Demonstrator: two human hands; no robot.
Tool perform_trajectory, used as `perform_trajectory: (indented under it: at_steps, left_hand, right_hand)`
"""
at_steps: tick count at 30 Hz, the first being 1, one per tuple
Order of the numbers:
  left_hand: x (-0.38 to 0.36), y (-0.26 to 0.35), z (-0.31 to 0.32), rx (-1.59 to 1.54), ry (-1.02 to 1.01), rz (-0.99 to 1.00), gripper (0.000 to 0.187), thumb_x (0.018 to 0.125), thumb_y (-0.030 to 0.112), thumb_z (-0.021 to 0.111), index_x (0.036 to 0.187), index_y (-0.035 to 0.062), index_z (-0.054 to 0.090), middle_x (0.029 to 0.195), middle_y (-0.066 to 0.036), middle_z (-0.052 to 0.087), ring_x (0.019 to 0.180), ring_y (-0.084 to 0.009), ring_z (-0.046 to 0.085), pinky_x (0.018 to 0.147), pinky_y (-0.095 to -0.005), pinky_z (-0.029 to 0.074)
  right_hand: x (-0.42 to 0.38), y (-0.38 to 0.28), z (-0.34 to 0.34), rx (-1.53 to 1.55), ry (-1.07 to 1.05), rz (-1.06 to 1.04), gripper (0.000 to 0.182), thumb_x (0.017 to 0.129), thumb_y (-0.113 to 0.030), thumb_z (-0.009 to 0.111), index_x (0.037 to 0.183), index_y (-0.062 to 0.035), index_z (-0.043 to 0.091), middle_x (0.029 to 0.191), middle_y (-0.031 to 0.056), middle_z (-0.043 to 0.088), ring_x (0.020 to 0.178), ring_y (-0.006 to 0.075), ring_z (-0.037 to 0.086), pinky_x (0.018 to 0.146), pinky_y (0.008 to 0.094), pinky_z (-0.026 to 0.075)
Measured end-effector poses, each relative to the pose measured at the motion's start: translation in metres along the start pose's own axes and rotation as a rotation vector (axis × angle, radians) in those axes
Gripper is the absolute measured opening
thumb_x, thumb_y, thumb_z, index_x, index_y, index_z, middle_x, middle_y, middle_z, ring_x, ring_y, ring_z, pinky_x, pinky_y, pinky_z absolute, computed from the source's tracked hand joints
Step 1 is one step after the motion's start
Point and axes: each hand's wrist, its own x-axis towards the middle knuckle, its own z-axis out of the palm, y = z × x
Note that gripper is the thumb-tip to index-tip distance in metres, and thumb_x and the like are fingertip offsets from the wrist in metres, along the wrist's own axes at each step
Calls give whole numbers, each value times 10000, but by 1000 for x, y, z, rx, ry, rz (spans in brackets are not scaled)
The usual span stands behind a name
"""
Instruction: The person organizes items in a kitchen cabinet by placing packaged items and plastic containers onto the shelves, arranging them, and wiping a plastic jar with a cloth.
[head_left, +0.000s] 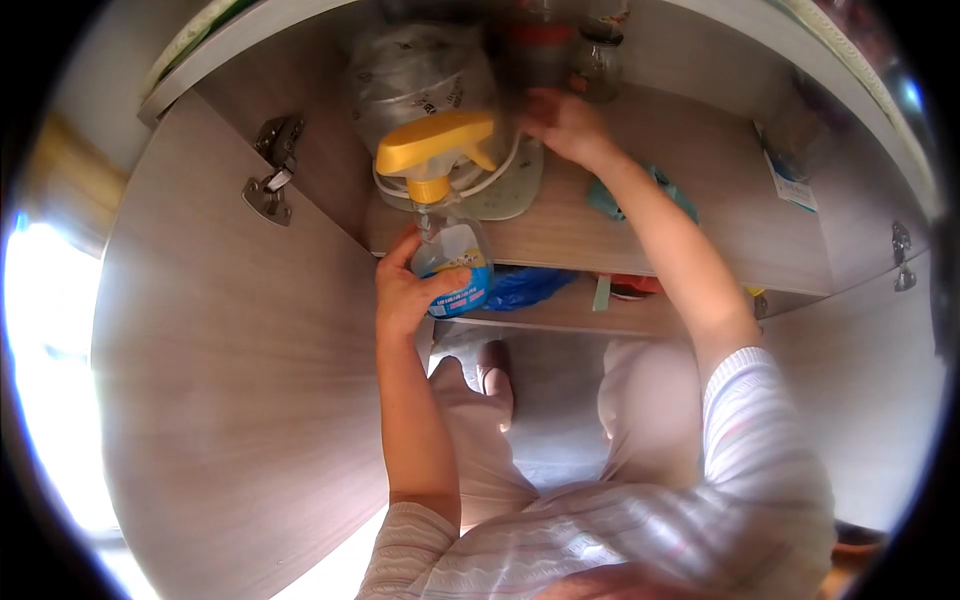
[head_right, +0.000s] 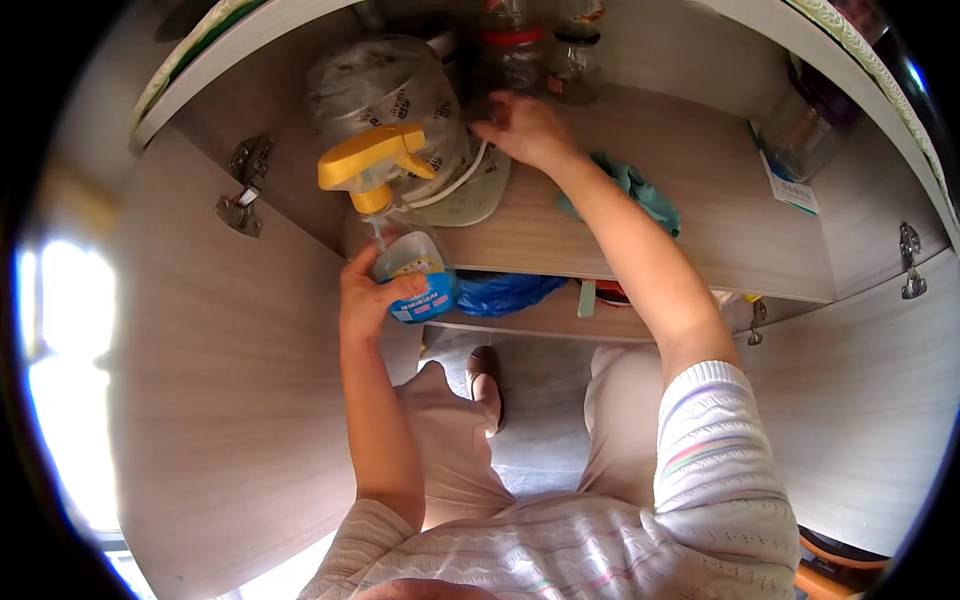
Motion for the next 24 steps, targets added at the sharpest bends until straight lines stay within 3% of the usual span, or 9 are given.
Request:
perform_trajectory:
  at_steps: [3, 6, 9, 18, 24]
  left_hand:
    - [-2, 4, -2, -14, 31, 26, 524, 473, 39, 780, 957, -13, 585, 1071, -49, 506, 950, -158, 512, 804, -271, 423]
    - [-2, 2, -5, -39, 66, 57, 523, 473, 45, 782, 954, -16, 585, 1109, -61, 480, 961, -166, 509, 809, -274, 424]
    - [-2, 10, -1, -85, 65, 35, 529, 466, 52, 784, 951, -21, 584, 1128, -69, 467, 968, -172, 507, 818, -277, 421]
    - [-1, 13, 1, 8, 53, 118, 540, 458, 89, 783, 949, -21, 587, 1122, -77, 474, 993, -179, 496, 826, -282, 412]
    - [0, 6, 0, 61, 49, 73, 565, 456, 104, 776, 973, -22, 587, 1164, -101, 468, 1031, -186, 477, 846, -283, 396]
  right_hand:
    - [-12, -37, 3, 388, -252, -280, 868, 619, -332, 729, 1268, 18, 271, 1192, 213, 443, 1128, 298, 423, 915, 305, 369]
    - [8, -34, 29, 71, -107, -228, 997, 521, -329, 783, 1285, 8, 237, 1250, 212, 379, 1176, 295, 366, 952, 298, 325]
    - [18, -25, 46, 141, 3, -352, 1029, 491, -312, 796, 1285, 10, 227, 1227, 214, 402, 1161, 297, 383, 946, 303, 331]
    - [40, -8, 41, 515, -318, -275, 923, 546, -183, 771, 1280, 4, 242, 1193, 137, 440, 1114, 210, 410, 939, 282, 329]
    - [44, -14, 30, 327, -432, -248, 840, 583, -184, 742, 1271, -31, 287, 1174, 139, 463, 1097, 215, 433, 922, 285, 350]
